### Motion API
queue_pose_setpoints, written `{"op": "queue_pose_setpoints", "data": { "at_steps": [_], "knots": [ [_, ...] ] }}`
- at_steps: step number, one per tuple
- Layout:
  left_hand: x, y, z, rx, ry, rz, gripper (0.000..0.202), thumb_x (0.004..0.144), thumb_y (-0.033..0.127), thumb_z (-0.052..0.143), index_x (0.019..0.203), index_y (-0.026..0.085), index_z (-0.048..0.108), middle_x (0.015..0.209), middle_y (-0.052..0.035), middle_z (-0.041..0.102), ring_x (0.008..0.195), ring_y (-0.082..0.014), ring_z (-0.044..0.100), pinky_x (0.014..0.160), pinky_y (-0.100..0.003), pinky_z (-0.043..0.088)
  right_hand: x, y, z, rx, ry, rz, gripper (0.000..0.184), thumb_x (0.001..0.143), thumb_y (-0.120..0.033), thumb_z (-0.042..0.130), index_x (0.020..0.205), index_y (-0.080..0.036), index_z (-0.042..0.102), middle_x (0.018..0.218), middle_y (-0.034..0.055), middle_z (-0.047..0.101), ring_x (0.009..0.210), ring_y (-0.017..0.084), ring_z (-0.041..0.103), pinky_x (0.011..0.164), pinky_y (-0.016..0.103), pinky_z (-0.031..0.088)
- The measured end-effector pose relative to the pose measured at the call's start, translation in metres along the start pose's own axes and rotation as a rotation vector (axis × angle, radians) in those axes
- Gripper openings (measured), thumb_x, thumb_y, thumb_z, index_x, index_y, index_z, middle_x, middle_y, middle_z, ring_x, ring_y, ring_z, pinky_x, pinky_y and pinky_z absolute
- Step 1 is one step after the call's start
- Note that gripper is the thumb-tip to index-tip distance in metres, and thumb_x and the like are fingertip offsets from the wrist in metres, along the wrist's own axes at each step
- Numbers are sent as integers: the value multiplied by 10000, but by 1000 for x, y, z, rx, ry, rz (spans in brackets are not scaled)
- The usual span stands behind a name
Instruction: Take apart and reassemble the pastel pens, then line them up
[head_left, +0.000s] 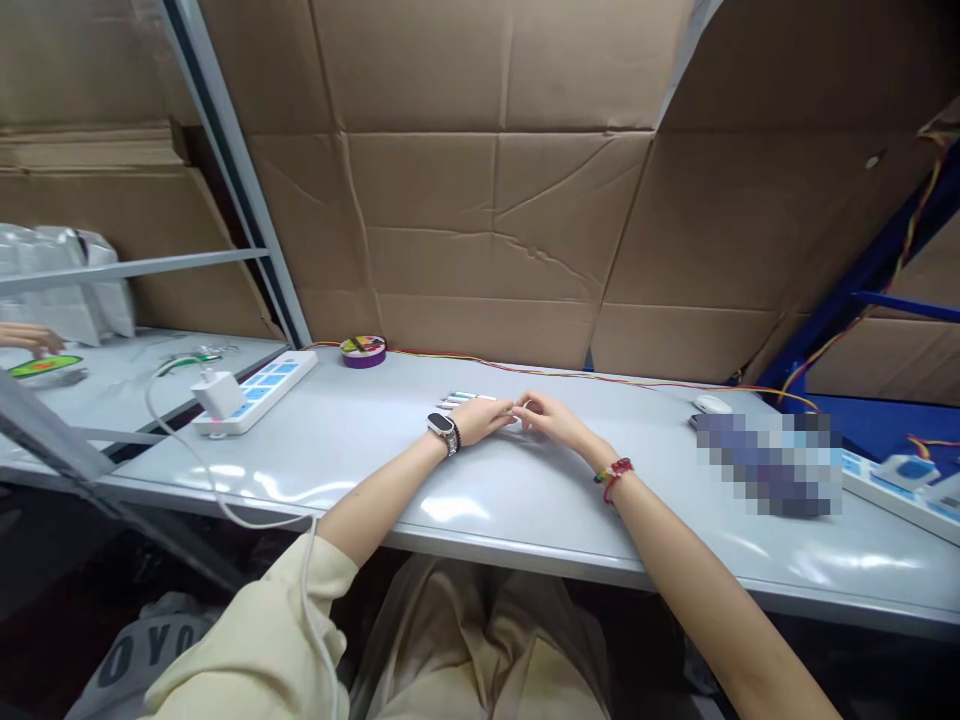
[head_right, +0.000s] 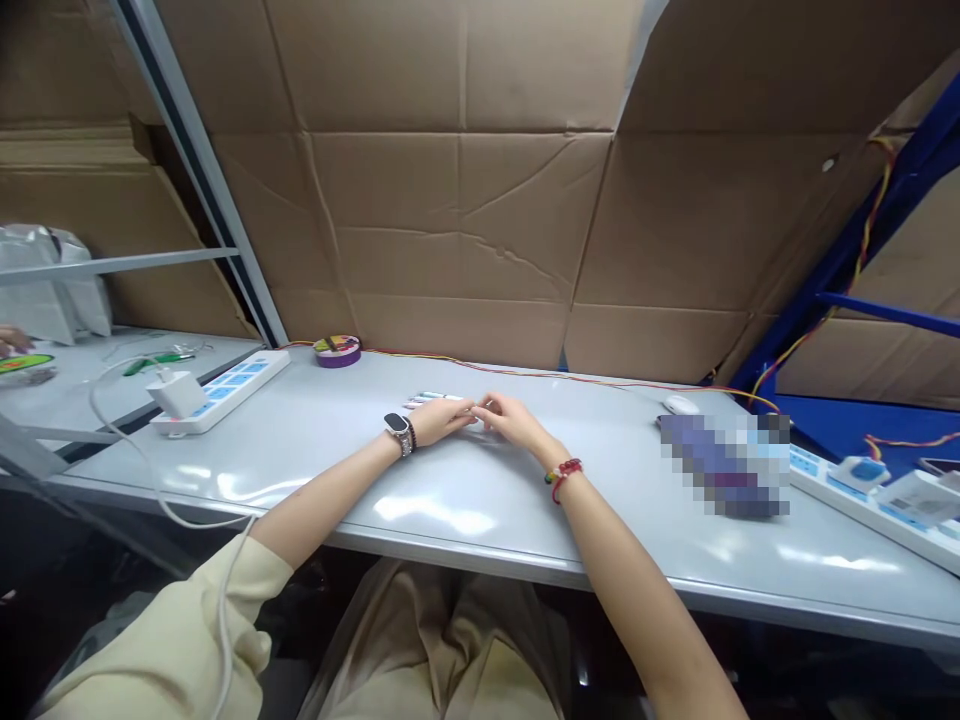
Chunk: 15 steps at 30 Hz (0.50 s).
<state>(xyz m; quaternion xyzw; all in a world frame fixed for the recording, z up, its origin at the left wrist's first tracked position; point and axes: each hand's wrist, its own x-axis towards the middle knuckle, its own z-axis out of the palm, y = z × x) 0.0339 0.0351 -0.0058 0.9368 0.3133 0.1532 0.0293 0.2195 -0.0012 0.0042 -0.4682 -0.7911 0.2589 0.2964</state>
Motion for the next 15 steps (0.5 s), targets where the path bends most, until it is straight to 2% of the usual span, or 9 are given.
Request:
{"op": "queue_pose_setpoints", "data": {
  "at_steps": [2, 5, 7, 11, 15],
  "knots": [
    [0, 0, 0, 4, -5, 4, 284, 925, 390, 327, 971, 199, 533, 819, -26, 627, 736, -181, 598, 630, -239, 395, 0, 1, 0, -1, -10, -4, 332, 829, -480, 400, 698, -184, 474, 573, -27, 495, 512, 109, 421, 513, 234, 327],
    [0, 2, 0, 2, -10, 21, 262, 920, 385, 351, 1073, 233, 500, 846, -11, 632, 751, -173, 603, 647, -233, 399, 1, 3, 1, -11, -15, 3, 447, 864, -496, 291, 573, -186, 429, 472, -36, 415, 455, 106, 374, 500, 245, 314],
    [0, 2, 0, 1, -9, 25, 261, 922, 375, 351, 1102, 240, 483, 863, -9, 633, 760, -169, 602, 655, -230, 400, 2, 4, 1, -12, -12, 2, 470, 873, -500, 254, 575, -184, 434, 482, -28, 431, 467, 111, 390, 513, 248, 323],
    [0, -1, -1, 15, 2, 4, 247, 926, 365, 335, 974, 207, 518, 842, -19, 626, 758, -173, 595, 644, -231, 392, 1, 4, 1, -19, -7, -11, 370, 830, -502, 377, 669, -182, 473, 600, -13, 521, 539, 118, 441, 535, 240, 335],
    [0, -3, 0, 24, 10, -7, 225, 923, 355, 341, 923, 209, 513, 834, -9, 621, 752, -168, 589, 638, -227, 383, 0, 3, 1, -39, -30, 7, 433, 831, -511, 362, 558, -183, 432, 493, -34, 435, 467, 102, 373, 499, 241, 301]
  ]
}}
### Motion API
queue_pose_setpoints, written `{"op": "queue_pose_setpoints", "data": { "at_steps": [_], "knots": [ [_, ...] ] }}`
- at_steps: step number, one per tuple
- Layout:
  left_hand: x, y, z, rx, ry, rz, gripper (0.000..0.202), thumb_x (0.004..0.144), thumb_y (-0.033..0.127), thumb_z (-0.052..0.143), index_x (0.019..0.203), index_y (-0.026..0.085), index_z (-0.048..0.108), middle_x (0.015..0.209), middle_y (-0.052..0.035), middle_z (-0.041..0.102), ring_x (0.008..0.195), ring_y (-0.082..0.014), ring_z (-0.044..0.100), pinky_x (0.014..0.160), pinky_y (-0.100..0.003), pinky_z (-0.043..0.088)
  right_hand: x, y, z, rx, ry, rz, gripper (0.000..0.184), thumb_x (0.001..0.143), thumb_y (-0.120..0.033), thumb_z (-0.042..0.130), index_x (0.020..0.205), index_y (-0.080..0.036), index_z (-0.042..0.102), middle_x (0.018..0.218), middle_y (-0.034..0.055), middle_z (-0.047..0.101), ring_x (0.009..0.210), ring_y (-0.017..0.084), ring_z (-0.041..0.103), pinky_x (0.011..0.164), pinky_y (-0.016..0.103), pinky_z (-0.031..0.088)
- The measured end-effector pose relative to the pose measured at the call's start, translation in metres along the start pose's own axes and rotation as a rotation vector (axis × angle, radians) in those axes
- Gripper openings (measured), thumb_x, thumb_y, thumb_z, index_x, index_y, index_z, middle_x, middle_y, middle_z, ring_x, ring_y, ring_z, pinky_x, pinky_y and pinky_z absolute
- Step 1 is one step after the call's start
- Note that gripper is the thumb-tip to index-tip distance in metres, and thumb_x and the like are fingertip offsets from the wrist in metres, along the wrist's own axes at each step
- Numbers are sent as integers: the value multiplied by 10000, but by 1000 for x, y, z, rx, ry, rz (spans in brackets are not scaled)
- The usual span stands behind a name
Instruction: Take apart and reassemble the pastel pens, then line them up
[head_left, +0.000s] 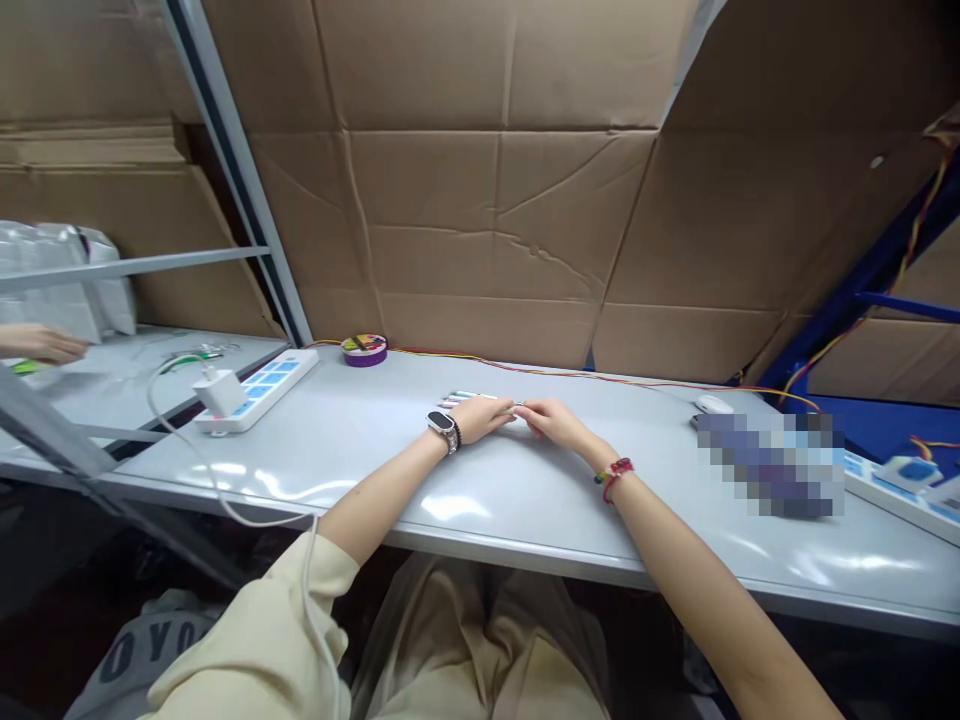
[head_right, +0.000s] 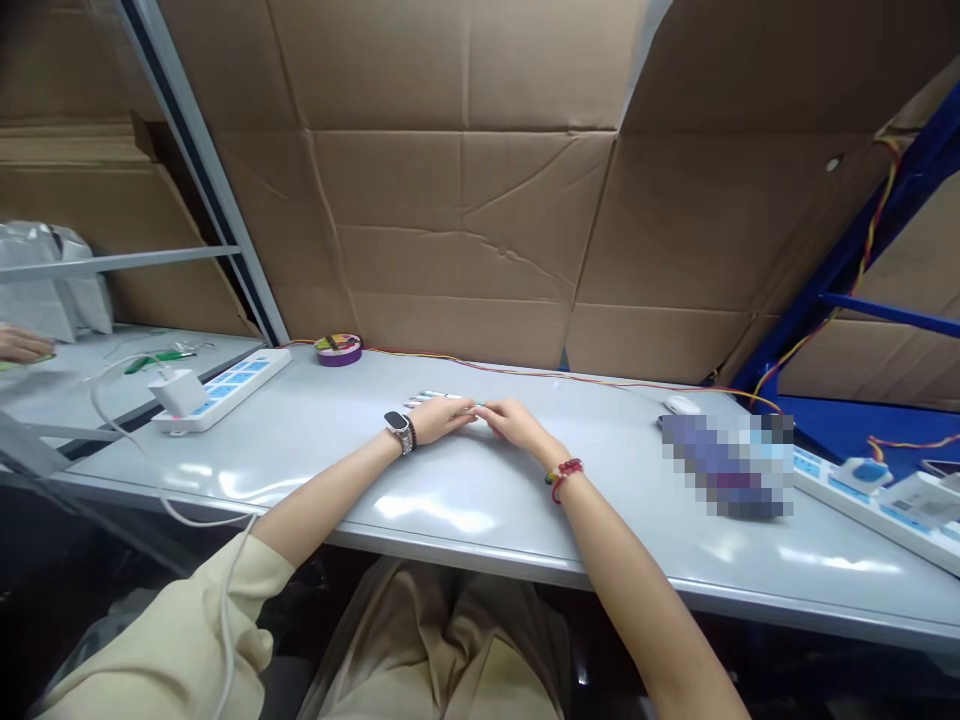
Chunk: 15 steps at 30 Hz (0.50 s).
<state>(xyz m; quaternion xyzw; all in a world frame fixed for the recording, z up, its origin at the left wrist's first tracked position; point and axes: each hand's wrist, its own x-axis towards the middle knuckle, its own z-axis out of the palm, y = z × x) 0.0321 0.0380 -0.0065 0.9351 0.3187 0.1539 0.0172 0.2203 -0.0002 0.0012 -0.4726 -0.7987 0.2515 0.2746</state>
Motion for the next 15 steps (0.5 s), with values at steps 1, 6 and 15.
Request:
{"op": "queue_pose_setpoints", "data": {
  "at_steps": [1, 6, 15],
  "knots": [
    [0, 0, 0, 0, 1, 0, 219, 922, 351, 342, 930, 211, 511, 835, -7, 621, 752, -167, 588, 637, -226, 382, 0, 0, 0, 0, -2, 5, 449, 839, -514, 340, 549, -182, 427, 487, -34, 429, 462, 101, 369, 498, 242, 300],
    [-1, 3, -2, -12, 6, 20, 206, 914, 346, 357, 955, 220, 514, 845, -6, 626, 762, -171, 590, 638, -228, 378, 0, 3, 2, 7, 16, 48, 493, 861, -529, 261, 533, -188, 398, 478, -31, 410, 452, 101, 355, 484, 246, 294],
    [-2, 2, -4, -33, 16, 35, 224, 912, 341, 346, 923, 213, 530, 796, -2, 624, 716, -162, 586, 633, -227, 379, -2, -4, 1, 30, 4, 29, 365, 839, -495, 369, 680, -184, 475, 586, -19, 528, 518, 110, 437, 516, 230, 331]
  ]
}}
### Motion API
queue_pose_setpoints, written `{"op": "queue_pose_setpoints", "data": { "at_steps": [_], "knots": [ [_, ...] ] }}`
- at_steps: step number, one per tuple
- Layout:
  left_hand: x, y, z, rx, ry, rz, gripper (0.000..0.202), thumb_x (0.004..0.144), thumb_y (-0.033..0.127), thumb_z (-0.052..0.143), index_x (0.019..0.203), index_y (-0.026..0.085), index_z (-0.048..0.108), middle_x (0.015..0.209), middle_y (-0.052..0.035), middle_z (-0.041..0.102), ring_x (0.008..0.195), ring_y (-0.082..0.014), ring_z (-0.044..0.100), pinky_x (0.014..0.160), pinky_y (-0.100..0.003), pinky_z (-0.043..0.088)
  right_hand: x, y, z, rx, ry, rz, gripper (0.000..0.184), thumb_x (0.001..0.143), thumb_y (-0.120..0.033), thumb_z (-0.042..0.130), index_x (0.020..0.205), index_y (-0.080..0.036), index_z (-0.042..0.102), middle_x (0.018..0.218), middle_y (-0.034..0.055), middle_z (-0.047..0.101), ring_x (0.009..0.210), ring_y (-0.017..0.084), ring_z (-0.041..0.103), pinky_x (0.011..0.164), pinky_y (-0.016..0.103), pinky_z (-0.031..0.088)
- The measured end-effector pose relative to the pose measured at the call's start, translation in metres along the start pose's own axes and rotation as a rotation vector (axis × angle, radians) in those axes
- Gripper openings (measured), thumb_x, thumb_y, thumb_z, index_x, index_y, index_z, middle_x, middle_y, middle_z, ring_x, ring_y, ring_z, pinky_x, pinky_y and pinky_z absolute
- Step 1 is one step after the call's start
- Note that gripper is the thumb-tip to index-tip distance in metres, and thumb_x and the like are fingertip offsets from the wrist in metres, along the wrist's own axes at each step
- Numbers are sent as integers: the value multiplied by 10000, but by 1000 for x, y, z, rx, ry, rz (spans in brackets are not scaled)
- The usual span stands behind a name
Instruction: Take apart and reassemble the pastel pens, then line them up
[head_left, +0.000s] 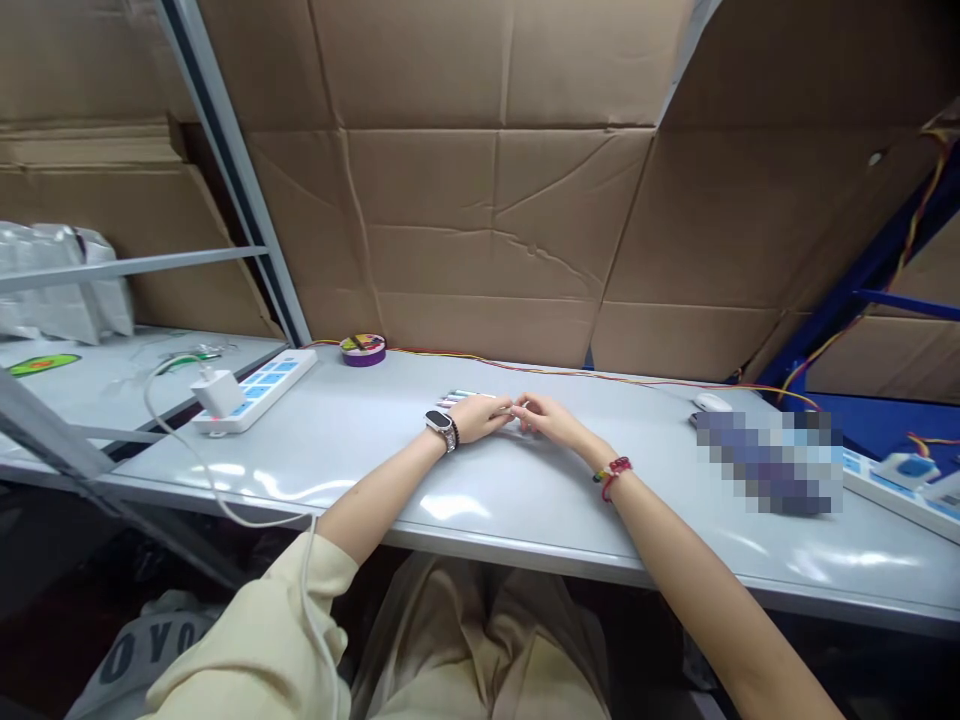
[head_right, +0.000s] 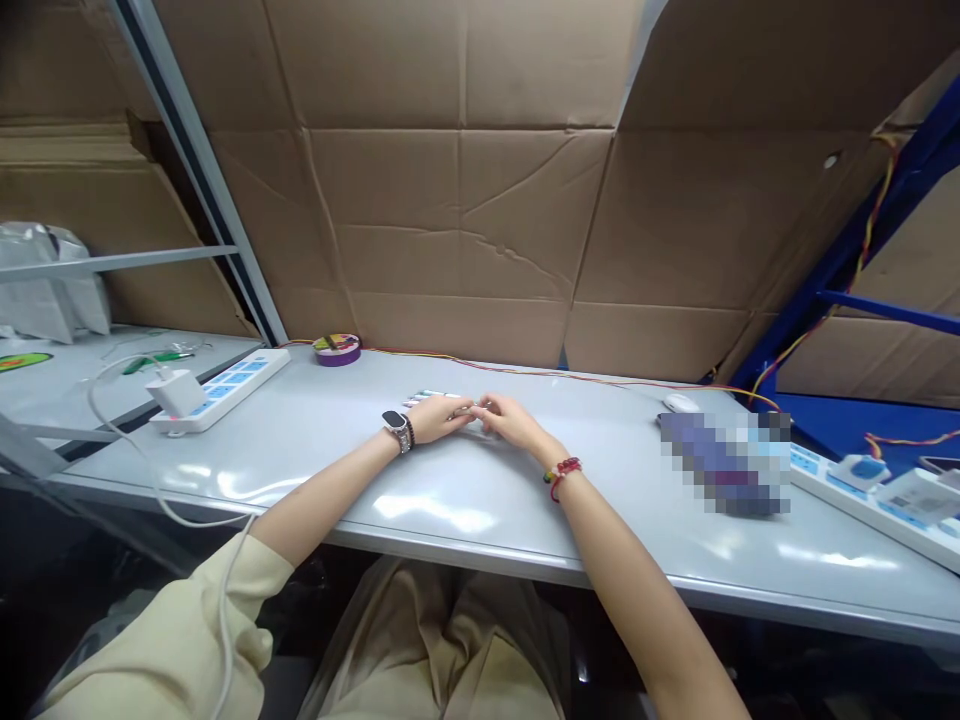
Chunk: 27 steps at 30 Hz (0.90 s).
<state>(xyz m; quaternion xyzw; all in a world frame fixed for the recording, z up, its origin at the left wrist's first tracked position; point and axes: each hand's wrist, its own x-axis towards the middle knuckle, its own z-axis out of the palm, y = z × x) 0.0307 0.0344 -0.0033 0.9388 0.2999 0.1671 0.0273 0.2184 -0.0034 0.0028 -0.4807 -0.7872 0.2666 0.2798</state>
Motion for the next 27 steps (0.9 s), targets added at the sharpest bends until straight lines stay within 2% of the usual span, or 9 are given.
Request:
{"op": "queue_pose_setpoints", "data": {
  "at_steps": [2, 8, 14, 18, 22, 27],
  "knots": [
    [0, 0, 1, -5, -4, 6, 225, 912, 338, 352, 924, 213, 539, 819, -4, 629, 739, -161, 589, 652, -226, 386, 0, -3, 0, -4, 0, -16, 324, 830, -470, 397, 695, -186, 474, 609, -20, 531, 542, 112, 442, 531, 228, 331],
    [1, 2, 3, -25, -11, 9, 239, 914, 308, 379, 1112, 251, 498, 935, -2, 640, 820, -164, 596, 707, -229, 402, 0, -4, 1, -19, -13, 4, 463, 869, -486, 271, 523, -194, 371, 453, -38, 366, 464, 110, 353, 504, 248, 295],
    [1, 1, 0, -26, -13, 3, 185, 909, 300, 393, 978, 226, 548, 880, 1, 642, 790, -160, 598, 679, -218, 394, -1, -5, 1, -2, -28, -3, 351, 840, -492, 353, 672, -194, 432, 579, -32, 468, 517, 109, 406, 507, 231, 318],
    [2, 2, 0, -22, -16, -1, 195, 907, 309, 395, 1030, 248, 534, 904, 4, 638, 805, -164, 595, 697, -223, 392, 0, -5, 0, -18, -28, 20, 446, 851, -530, 279, 573, -198, 389, 496, -39, 381, 472, 108, 340, 491, 244, 291],
    [2, 3, 3, -19, -16, -28, 215, 900, 355, 403, 1049, 250, 516, 840, 5, 631, 760, -171, 594, 660, -229, 395, 2, -2, 0, -33, -16, 77, 509, 844, -571, 258, 491, -207, 310, 436, -42, 296, 425, 100, 275, 463, 257, 252],
    [2, 3, 4, -27, 25, -91, 253, 882, 384, 440, 1076, 221, 439, 821, -2, 615, 722, -171, 593, 611, -228, 389, 1, 3, -1, -12, -17, 99, 528, 857, -568, 220, 491, -204, 331, 422, -39, 326, 414, 100, 307, 473, 254, 290]
  ]
}}
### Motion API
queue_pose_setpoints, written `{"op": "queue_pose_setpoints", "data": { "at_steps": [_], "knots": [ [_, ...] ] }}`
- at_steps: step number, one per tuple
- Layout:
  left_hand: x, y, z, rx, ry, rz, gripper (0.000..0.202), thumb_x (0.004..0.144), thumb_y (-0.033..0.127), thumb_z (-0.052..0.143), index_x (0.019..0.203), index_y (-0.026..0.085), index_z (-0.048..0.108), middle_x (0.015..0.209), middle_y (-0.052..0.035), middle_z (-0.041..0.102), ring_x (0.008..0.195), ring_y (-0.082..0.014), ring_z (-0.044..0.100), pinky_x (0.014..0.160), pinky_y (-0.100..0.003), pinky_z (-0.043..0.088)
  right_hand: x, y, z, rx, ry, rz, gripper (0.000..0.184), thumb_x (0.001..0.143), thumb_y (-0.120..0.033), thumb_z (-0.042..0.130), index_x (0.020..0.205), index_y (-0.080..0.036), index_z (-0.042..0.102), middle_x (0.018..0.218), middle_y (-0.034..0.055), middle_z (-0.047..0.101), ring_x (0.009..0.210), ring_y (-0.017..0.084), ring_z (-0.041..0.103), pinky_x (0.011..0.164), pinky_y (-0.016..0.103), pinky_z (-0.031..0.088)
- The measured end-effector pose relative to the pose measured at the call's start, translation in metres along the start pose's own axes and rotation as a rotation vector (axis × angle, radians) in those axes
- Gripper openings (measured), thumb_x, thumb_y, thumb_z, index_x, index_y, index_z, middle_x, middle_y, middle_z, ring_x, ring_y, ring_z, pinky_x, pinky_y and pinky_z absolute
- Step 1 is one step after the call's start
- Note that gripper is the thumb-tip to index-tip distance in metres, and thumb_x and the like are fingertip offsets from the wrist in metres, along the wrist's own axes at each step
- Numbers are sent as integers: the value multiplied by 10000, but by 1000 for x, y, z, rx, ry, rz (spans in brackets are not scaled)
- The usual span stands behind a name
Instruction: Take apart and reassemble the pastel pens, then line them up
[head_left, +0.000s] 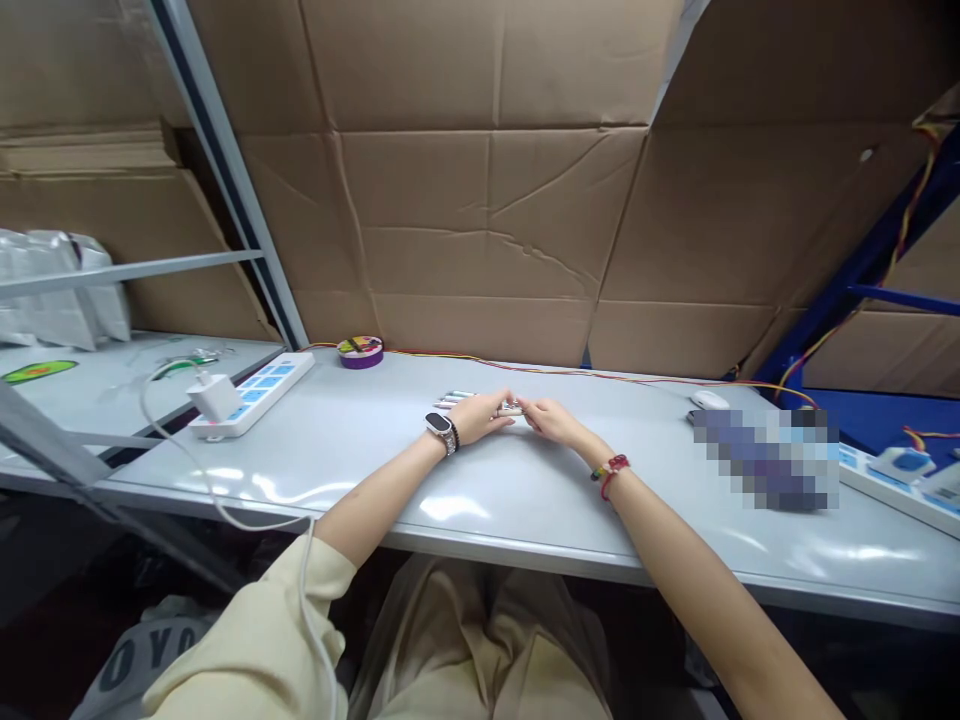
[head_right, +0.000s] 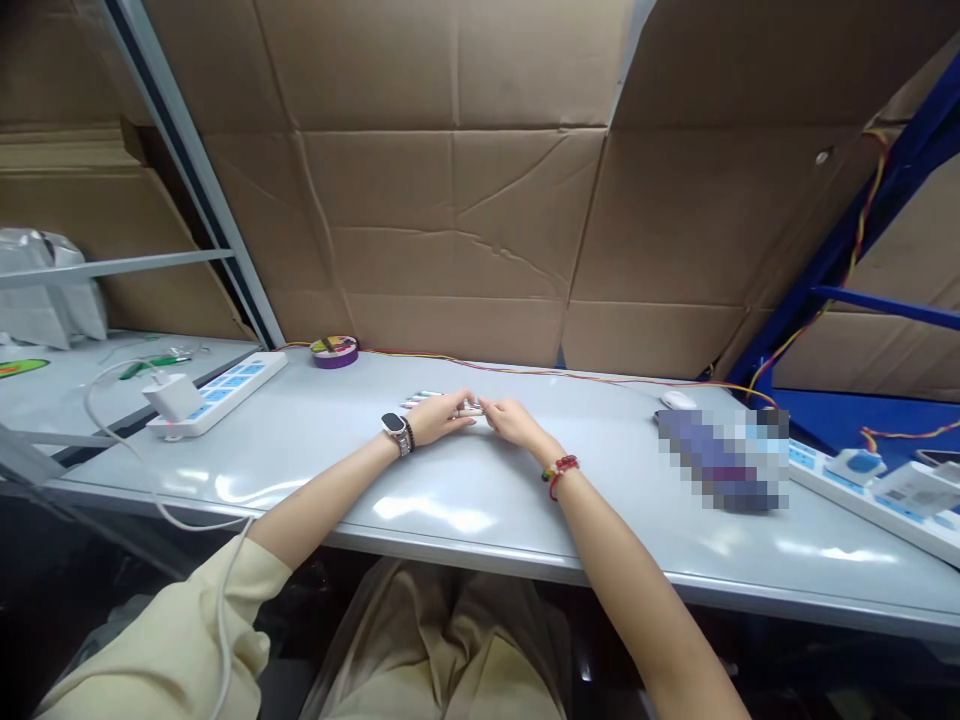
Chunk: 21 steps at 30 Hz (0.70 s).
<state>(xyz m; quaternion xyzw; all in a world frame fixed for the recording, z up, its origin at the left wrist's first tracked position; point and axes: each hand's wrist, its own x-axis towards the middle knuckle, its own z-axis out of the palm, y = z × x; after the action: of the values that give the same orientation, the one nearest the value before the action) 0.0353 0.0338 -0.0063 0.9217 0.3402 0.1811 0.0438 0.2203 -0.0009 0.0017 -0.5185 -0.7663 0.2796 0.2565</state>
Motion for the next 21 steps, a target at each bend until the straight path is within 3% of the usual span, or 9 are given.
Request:
{"op": "queue_pose_setpoints", "data": {
  "at_steps": [5, 8, 12, 15, 21],
  "knots": [
    [0, -1, -2, -6, 5, -15, 155, 903, 351, 398, 930, 219, 473, 746, 16, 591, 685, -156, 577, 593, -222, 373, -1, -2, 0, 22, 19, -55, 430, 854, -522, 286, 613, -192, 421, 554, -25, 458, 505, 112, 406, 523, 243, 331],
    [0, 0, -1, -13, 11, -19, 174, 911, 349, 373, 898, 214, 482, 721, 14, 583, 667, -155, 568, 592, -226, 373, 0, -5, 0, 7, 40, -61, 447, 863, -504, 271, 549, -198, 359, 509, -36, 389, 485, 108, 355, 525, 251, 305],
    [1, 1, -2, -26, 52, 7, 84, 880, 271, 439, 869, 208, 495, 832, 2, 590, 773, -152, 560, 658, -228, 389, 1, -3, 2, -8, 24, -37, 483, 867, -519, 236, 502, -208, 297, 453, -46, 309, 444, 104, 282, 496, 258, 272],
    [2, 1, -4, -28, 84, 20, 57, 849, 256, 493, 870, 204, 501, 896, -5, 580, 842, -156, 543, 699, -234, 392, 3, 0, 3, -17, 34, -21, 495, 862, -532, 238, 493, -207, 292, 453, -46, 307, 441, 102, 279, 499, 260, 274],
    [2, 0, -5, -12, 80, 22, 109, 876, 291, 462, 864, 194, 510, 869, -9, 579, 773, -152, 541, 667, -237, 389, 5, 6, 2, -32, 98, 23, 504, 862, -518, 239, 476, -201, 307, 439, -46, 314, 427, 99, 290, 504, 261, 278]
  ]
}}
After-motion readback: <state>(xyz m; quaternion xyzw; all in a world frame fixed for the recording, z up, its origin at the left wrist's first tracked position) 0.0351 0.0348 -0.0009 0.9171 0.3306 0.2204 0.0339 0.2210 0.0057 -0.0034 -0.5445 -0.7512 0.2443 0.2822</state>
